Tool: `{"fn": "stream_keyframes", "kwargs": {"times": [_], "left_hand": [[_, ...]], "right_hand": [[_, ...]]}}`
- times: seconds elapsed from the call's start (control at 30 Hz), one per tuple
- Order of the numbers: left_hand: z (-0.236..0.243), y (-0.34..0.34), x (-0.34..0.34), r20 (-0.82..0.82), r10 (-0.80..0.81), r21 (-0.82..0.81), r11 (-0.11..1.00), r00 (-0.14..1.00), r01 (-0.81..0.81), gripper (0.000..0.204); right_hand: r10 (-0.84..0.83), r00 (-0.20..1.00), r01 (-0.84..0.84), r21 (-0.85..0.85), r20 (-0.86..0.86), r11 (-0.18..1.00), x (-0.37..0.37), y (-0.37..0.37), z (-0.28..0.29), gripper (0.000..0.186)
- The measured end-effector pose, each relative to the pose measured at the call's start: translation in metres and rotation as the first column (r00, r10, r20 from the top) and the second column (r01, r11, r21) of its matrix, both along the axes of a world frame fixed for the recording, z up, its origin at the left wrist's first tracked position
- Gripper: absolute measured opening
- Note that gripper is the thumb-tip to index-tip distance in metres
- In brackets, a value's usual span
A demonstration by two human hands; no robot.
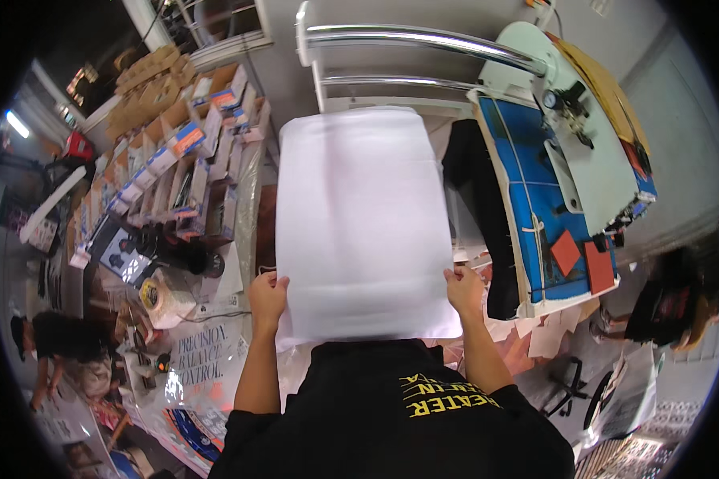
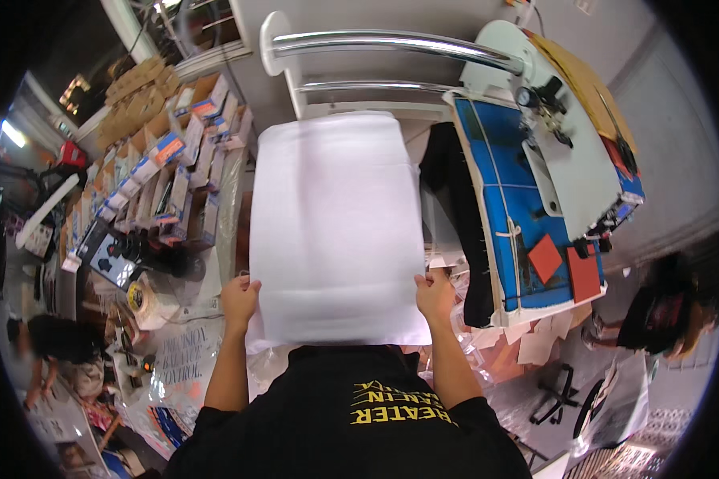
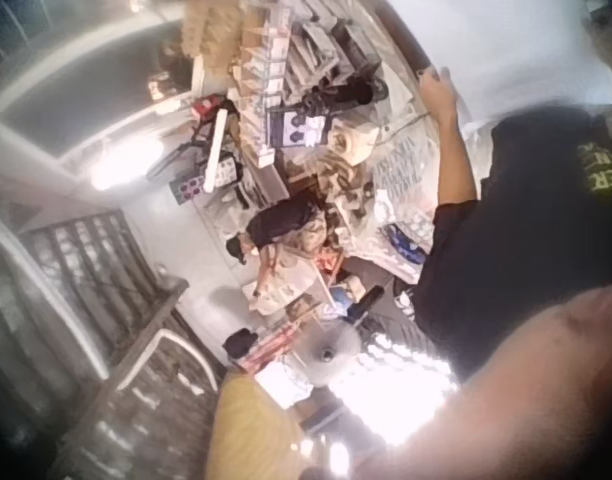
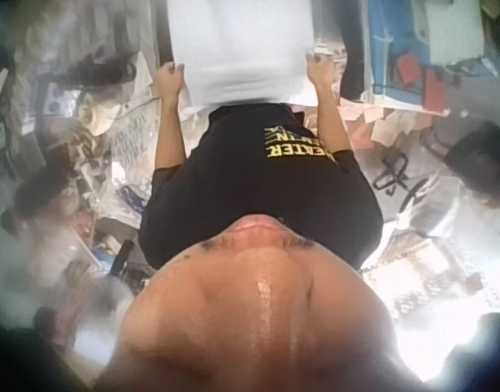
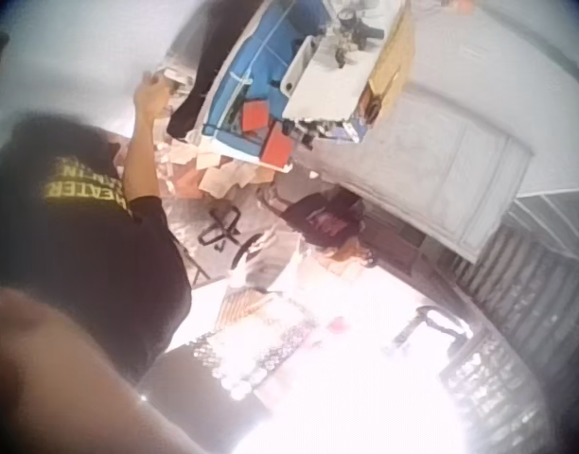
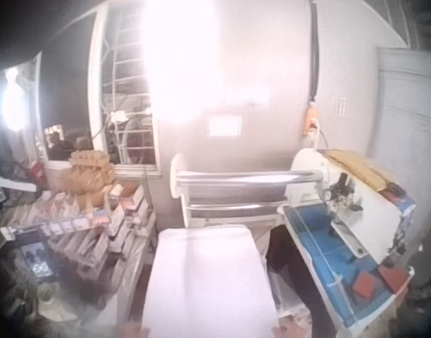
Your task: The person cuts a printed design sheet with scissors, aligns it on a white t-shirt, and smooths the shirt out on a work surface.
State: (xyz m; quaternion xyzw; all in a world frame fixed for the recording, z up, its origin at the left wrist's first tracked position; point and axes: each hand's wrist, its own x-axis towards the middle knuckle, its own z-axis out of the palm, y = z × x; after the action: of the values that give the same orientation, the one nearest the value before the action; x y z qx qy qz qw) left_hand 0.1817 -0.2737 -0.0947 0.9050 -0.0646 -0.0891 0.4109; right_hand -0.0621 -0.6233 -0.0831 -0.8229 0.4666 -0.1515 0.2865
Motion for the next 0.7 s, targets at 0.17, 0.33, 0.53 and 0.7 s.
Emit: {"fn": "stream_keyframes", "kwargs": {"times": [0.17,0.33,0.53,0.7], "left_hand": [[0.011,-0.004,0.01,0.095,-0.098,0.162,0.983,0.991,0.081,0.022],[0.015,-0.006,0.011,0.074,-0.106,0.23,0.969,0.992,0.086,0.031],[0.042,-0.007,-0.014,-0.094,-0.011,0.208,0.978,0.996,0.03,0.03],[0.027,-0.008,-0.03,0.059,0.042,0.179,0.982,0.997,-0.052,0.032]], "right_hand": [[0.069,0.979,-0.064,0.031,-0.194,0.997,0.011,-0.01,0.003,0.035],[0.147,0.96,-0.182,-0.133,-0.24,0.974,0.004,-0.019,-0.002,0.043],[0.207,0.913,-0.267,-0.132,-0.352,0.955,0.016,-0.032,0.005,0.042],[0.268,0.869,-0.318,-0.056,-0.416,0.946,0.024,-0.055,-0.003,0.037]]}}
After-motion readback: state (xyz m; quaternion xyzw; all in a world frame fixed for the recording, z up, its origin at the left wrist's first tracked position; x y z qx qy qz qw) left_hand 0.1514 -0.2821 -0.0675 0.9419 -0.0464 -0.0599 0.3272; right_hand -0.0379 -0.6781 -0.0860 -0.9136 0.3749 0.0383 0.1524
